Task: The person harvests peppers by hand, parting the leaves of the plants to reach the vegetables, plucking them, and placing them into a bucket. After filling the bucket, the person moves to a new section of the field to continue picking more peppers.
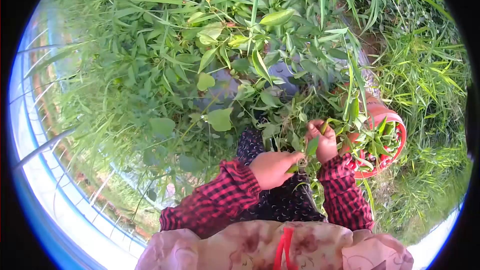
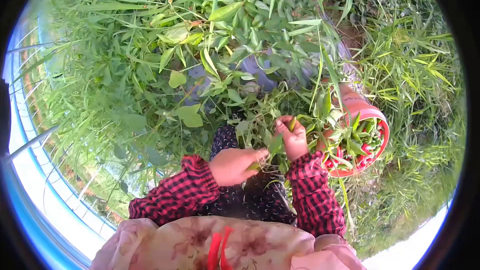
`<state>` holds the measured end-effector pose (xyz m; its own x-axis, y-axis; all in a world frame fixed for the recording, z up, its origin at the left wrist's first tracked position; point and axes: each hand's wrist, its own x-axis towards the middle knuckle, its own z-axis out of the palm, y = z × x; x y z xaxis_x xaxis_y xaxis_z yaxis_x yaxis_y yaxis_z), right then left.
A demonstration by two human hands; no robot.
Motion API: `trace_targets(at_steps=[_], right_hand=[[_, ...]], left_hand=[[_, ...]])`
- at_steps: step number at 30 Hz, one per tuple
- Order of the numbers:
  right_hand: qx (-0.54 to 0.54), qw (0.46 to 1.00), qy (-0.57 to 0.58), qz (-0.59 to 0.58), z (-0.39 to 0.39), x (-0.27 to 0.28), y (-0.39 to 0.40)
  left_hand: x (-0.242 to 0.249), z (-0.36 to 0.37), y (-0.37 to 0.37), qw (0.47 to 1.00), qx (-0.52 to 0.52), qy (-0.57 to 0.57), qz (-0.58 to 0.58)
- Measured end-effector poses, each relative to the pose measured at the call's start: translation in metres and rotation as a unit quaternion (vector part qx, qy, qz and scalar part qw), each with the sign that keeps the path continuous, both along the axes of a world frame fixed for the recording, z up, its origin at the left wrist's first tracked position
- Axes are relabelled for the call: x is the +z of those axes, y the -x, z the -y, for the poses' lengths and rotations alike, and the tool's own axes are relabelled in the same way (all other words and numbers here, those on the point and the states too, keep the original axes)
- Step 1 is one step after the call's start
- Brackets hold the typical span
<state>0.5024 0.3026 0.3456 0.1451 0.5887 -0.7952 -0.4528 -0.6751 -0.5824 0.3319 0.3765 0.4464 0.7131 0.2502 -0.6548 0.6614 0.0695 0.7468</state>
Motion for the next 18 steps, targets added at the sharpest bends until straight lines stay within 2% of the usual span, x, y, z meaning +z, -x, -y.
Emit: trace_targets(at_steps=[1,2,3,4,5,6,7,10,13,14,15,17,18], right_hand=[[0.029,0.999,-0.026,-0.029,-0.008,0.009,0.006],[0.050,0.995,-0.056,-0.070,-0.015,0.016,0.008],[0.054,0.995,-0.069,-0.055,-0.022,0.025,0.012],[0.049,0.993,-0.076,-0.075,-0.027,0.030,0.015],[0.046,0.991,-0.084,-0.096,-0.034,0.033,0.018],[0.045,0.990,-0.088,-0.097,-0.039,0.035,0.023],[0.028,0.989,-0.088,-0.116,-0.043,0.036,0.028],[0.018,0.990,-0.075,-0.117,-0.048,0.042,0.046],[0.074,0.989,-0.058,-0.118,-0.042,0.043,0.048],[0.076,0.991,-0.078,-0.081,-0.044,0.046,0.048],[0.077,0.991,-0.098,-0.043,-0.048,0.050,0.048],[0.031,0.991,-0.130,-0.026,-0.064,0.057,0.051],[0.018,0.992,-0.116,-0.048,-0.070,0.056,0.051]], left_hand=[[0.005,-0.006,0.004,0.993,-0.042,-0.065,-0.093],[-0.001,-0.014,0.012,0.982,0.055,-0.166,-0.075],[-0.007,-0.029,0.018,0.952,0.153,-0.261,-0.057],[-0.013,-0.045,0.022,0.926,0.343,-0.152,-0.044],[-0.017,-0.067,0.022,0.855,0.517,-0.038,-0.029],[-0.031,-0.084,0.023,0.795,0.605,0.010,0.044],[-0.045,-0.100,0.023,0.720,0.681,0.060,0.118],[-0.067,-0.146,0.005,0.633,0.753,0.041,0.175],[-0.060,-0.154,0.008,0.666,0.745,0.009,0.050],[-0.056,-0.146,0.012,0.703,0.709,-0.037,0.030],[-0.054,-0.132,0.020,0.729,0.682,0.012,0.058],[-0.042,-0.103,0.029,0.785,0.614,0.076,0.038],[-0.036,-0.088,0.037,0.800,0.578,0.157,0.045]])
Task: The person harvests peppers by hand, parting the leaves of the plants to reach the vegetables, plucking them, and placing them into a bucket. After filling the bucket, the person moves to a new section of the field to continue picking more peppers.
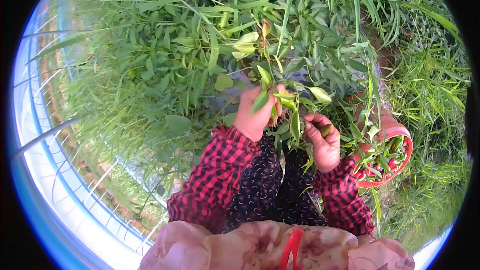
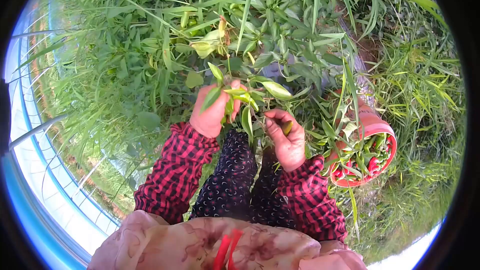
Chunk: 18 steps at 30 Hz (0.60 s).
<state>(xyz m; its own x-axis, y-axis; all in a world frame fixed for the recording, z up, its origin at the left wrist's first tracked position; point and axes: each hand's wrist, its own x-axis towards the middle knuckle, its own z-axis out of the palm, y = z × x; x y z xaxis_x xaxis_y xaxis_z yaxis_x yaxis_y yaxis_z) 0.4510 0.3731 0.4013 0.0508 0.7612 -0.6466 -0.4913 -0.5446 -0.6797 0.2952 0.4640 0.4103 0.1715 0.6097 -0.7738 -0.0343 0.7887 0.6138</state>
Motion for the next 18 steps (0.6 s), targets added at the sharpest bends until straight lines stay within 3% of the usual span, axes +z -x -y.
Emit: trace_targets(at_steps=[3,5,7,9,10,11,12,13,14,15,17,18], right_hand=[[-0.074,0.982,0.101,-0.140,-0.005,-0.010,0.008],[-0.097,0.943,0.114,-0.297,-0.005,-0.004,0.011],[-0.061,0.944,0.138,-0.293,-0.004,-0.002,0.016],[-0.074,0.926,0.168,-0.331,-0.015,0.011,0.019],[-0.112,0.951,0.148,-0.246,-0.020,0.021,0.029],[-0.119,0.985,0.082,-0.094,-0.020,0.024,0.039],[-0.113,0.993,-0.035,0.021,-0.022,0.029,0.046],[-0.102,0.974,-0.152,0.133,-0.023,0.034,0.050],[0.029,0.940,-0.208,0.270,-0.021,0.043,0.042],[0.047,0.977,-0.157,0.132,-0.018,0.052,0.049],[0.237,0.969,-0.047,0.047,-0.026,0.053,0.057],[0.211,0.977,-0.014,0.029,-0.021,0.042,0.070]], left_hand=[[0.045,0.027,-0.003,0.989,0.022,0.111,0.095],[0.078,0.031,0.008,0.963,-0.072,0.187,0.181],[0.096,0.049,0.011,0.948,-0.089,0.203,0.229],[0.086,0.050,0.010,0.978,0.077,0.168,0.092],[0.067,0.051,0.021,0.996,0.049,0.074,0.031],[0.056,0.048,0.022,0.991,0.127,0.020,-0.026],[0.040,0.046,0.032,0.991,0.129,0.032,-0.034],[0.028,0.044,0.041,0.989,0.132,0.044,-0.042],[0.026,0.041,0.043,0.989,0.137,0.041,-0.042],[0.026,0.039,0.045,0.984,0.169,0.059,-0.028],[0.024,0.047,0.048,0.976,0.201,0.076,-0.016],[0.017,0.058,0.049,0.987,0.138,-0.021,-0.077]])
